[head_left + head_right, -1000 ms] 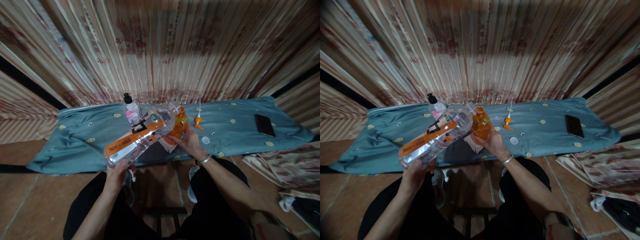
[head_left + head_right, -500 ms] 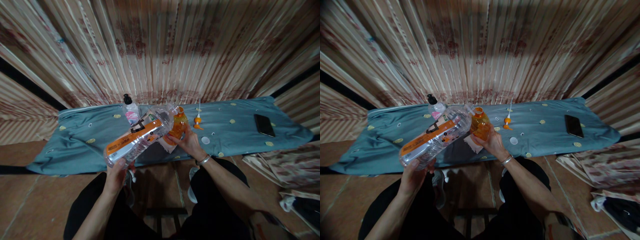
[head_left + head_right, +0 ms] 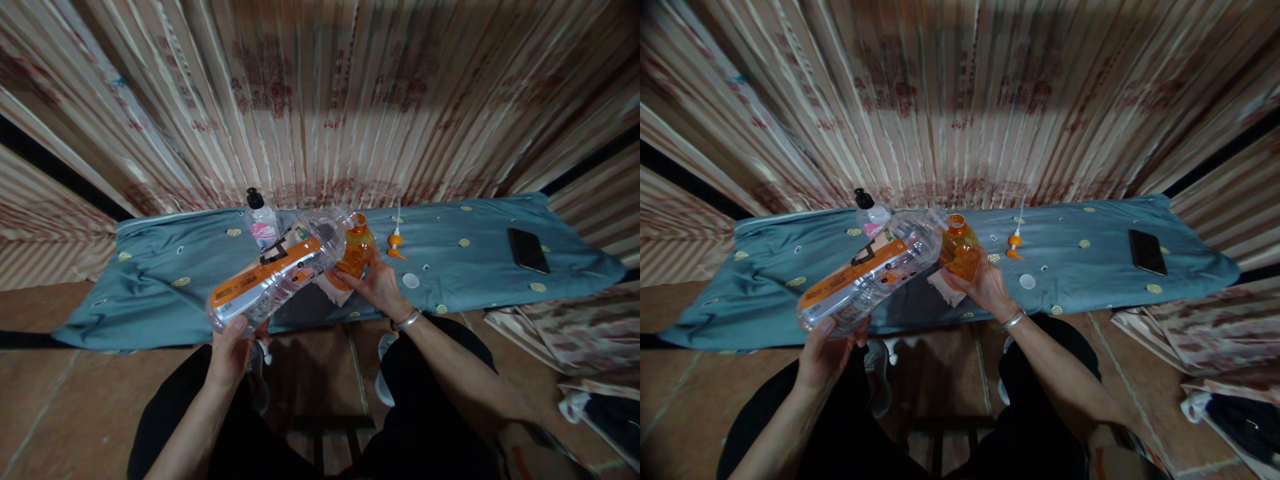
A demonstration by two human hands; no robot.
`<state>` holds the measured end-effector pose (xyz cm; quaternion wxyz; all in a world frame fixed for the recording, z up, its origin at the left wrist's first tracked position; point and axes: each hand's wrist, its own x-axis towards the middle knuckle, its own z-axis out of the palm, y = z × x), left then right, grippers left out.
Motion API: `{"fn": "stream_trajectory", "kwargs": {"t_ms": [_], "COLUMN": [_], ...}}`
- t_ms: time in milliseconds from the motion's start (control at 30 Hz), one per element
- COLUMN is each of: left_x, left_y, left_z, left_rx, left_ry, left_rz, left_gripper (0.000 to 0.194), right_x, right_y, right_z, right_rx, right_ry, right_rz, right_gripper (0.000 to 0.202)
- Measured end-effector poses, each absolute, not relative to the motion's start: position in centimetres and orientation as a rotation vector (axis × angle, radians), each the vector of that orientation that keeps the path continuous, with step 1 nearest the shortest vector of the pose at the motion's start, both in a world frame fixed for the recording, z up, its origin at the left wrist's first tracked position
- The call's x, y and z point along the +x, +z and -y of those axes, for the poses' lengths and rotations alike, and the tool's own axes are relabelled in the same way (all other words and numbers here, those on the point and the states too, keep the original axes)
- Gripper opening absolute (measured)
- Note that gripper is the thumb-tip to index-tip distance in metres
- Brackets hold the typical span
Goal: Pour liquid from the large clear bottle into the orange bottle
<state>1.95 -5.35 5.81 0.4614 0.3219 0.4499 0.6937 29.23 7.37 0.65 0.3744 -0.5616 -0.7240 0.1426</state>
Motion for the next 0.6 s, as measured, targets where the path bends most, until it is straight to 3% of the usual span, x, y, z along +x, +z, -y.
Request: {"fn": "stream_trajectory", "kwargs": {"t_ms": [333, 600], "left_x": [1.56, 1.33], "left_y": [5.86, 6.46], "left_z": [5.27, 5.27], "left_rx": [0.811, 0.894], "left_ry": [1.711, 1.760], "left_rz": [-1.114, -1.139], "left_gripper": [0.074, 0.059], "right_x": [29.10, 28.90], "right_y": [0.84, 1.43], "right_z": [-7.26, -6.89], "right_rx": [-1.438, -1.392], "right_ry": [0.376, 0.460], "right_rz": [1.839, 1.834], "right_gripper": [0.096, 0.104]}}
